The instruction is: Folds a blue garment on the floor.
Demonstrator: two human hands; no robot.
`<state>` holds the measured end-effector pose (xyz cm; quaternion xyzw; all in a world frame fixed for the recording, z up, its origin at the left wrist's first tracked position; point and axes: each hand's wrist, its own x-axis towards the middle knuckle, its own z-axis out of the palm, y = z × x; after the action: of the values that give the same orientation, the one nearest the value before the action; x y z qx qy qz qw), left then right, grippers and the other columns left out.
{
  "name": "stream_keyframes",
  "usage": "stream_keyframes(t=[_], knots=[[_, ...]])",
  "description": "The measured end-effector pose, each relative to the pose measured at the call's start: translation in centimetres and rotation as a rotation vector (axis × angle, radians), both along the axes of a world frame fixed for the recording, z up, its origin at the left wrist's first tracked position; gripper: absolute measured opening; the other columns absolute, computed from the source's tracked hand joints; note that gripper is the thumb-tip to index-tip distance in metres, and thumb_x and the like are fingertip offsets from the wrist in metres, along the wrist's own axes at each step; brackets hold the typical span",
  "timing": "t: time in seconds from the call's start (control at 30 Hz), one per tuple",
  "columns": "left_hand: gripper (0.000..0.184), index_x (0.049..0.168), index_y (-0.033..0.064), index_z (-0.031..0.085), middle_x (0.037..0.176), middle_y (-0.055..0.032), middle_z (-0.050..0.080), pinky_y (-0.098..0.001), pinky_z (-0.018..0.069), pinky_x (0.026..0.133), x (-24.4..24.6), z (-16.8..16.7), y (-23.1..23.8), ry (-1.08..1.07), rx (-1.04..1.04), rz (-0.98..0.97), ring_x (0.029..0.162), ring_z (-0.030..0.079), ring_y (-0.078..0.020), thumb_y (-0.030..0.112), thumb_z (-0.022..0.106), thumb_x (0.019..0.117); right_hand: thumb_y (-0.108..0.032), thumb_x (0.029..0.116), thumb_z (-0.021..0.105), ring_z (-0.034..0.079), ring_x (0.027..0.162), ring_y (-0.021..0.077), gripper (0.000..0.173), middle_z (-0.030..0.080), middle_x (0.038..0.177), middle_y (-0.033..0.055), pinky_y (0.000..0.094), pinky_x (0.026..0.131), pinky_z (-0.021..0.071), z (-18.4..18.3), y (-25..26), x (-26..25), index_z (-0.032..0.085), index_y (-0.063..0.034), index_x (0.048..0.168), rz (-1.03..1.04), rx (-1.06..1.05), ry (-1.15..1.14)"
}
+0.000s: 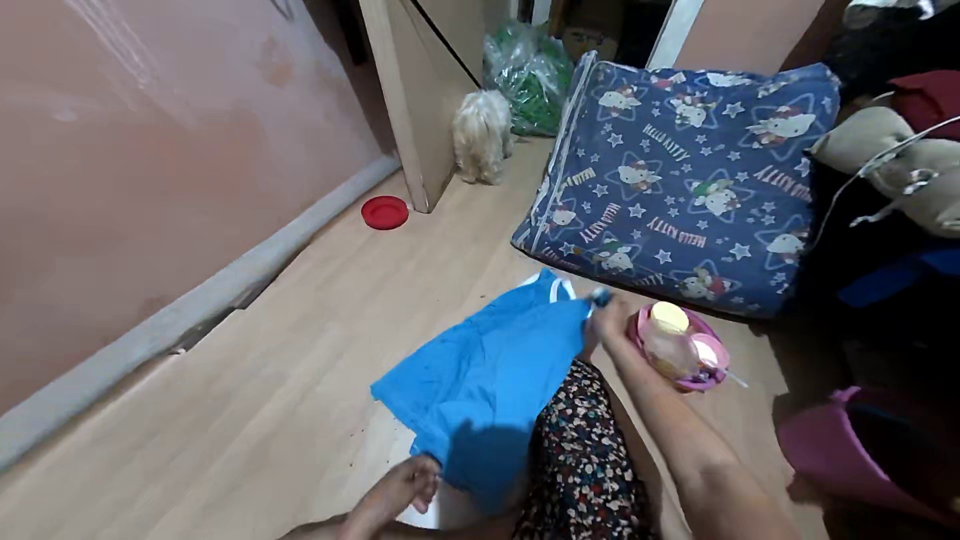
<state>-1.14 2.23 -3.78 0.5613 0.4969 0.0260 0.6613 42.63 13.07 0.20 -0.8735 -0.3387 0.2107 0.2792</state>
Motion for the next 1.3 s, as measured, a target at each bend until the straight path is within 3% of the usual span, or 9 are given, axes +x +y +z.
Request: stream_keyframes(t=[0.07, 0.1, 0.13, 0.2, 0.37, 0.57, 1.3], knots=[[0.034, 0.133, -0.0075, 0.055, 0.113, -0.0242, 0.066, -0.0466, 0.0531, 0.091, 0.5, -4.4, -0.2, 0.223, -0.109, -0.087, 0.095, 0.067, -0.0296, 0.015, 0.046, 0.1092, -0.016, 0.1026, 0.054, 0.051, 0.134, 0.0483, 0.051, 0.045, 0.148, 0.0347, 0.0607, 0.108, 0.0437, -3.7, -1.5, -2.7, 0.044, 0.0066, 0.148, 0.181, -0.223, 0.040], [0.033, 0.131, -0.0069, 0.056, 0.110, -0.0236, 0.067, -0.0459, 0.0537, 0.089, 0.6, -5.8, -0.3, 0.281, -0.119, -0.085, 0.092, 0.068, -0.0285, 0.017, 0.047, 0.1092, -0.023, 0.1061, 0.049, 0.054, 0.131, 0.0457, 0.045, 0.053, 0.142, 0.0321, 0.0612, 0.106, 0.0443, -4.7, -1.9, -4.0, 0.053, 0.0050, 0.141, 0.282, -0.335, 0.030], [0.033, 0.128, -0.0062, 0.057, 0.105, -0.0218, 0.068, -0.0442, 0.0545, 0.085, 0.9, -6.6, -0.2, 0.322, -0.108, -0.076, 0.088, 0.068, -0.0265, 0.019, 0.048, 0.1092, -0.031, 0.1093, 0.043, 0.057, 0.129, 0.0428, 0.045, 0.060, 0.136, 0.0283, 0.0611, 0.105, 0.0436, -4.7, -1.8, -5.0, 0.061, 0.0024, 0.133, 0.370, -0.409, 0.011], [0.035, 0.127, -0.0067, 0.060, 0.104, -0.0219, 0.069, -0.0454, 0.0536, 0.088, 1.8, -7.2, 0.1, 0.336, -0.066, -0.037, 0.089, 0.068, -0.0279, 0.022, 0.049, 0.1092, -0.031, 0.1105, 0.039, 0.060, 0.127, 0.0386, 0.042, 0.065, 0.131, 0.0221, 0.0601, 0.104, 0.0448, -4.7, -1.6, -5.5, 0.064, -0.0046, 0.132, 0.471, -0.413, -0.016], [0.033, 0.128, -0.0061, 0.059, 0.103, -0.0210, 0.069, -0.0440, 0.0532, 0.090, 2.4, -7.3, 0.4, 0.323, -0.012, -0.038, 0.090, 0.069, -0.0270, 0.019, 0.048, 0.1095, -0.031, 0.1089, 0.045, 0.060, 0.125, 0.0375, 0.040, 0.065, 0.129, 0.0225, 0.0594, 0.103, 0.0447, -5.2, -1.2, -4.2, 0.065, -0.0022, 0.127, 0.447, -0.404, 0.019], [0.033, 0.128, -0.0050, 0.061, 0.108, -0.0230, 0.069, -0.0499, 0.0511, 0.095, 1.9, -6.9, 0.1, 0.355, 0.023, -0.065, 0.098, 0.068, -0.0330, 0.019, 0.047, 0.1093, -0.028, 0.1094, 0.045, 0.061, 0.124, 0.0368, 0.037, 0.066, 0.127, 0.0216, 0.0582, 0.103, 0.0448, -5.0, -1.7, -4.4, 0.066, -0.0028, 0.126, 0.449, -0.363, 0.028], [0.033, 0.124, -0.0068, 0.063, 0.108, -0.0253, 0.069, -0.0528, 0.0512, 0.097, 1.7, -7.1, 0.0, 0.333, 0.075, -0.081, 0.100, 0.069, -0.0363, 0.018, 0.049, 0.1084, -0.026, 0.1081, 0.048, 0.062, 0.121, 0.0372, 0.035, 0.067, 0.125, 0.0221, 0.0586, 0.103, 0.0454, -5.5, -1.9, -4.3, 0.067, -0.0010, 0.125, 0.438, -0.300, 0.022]])
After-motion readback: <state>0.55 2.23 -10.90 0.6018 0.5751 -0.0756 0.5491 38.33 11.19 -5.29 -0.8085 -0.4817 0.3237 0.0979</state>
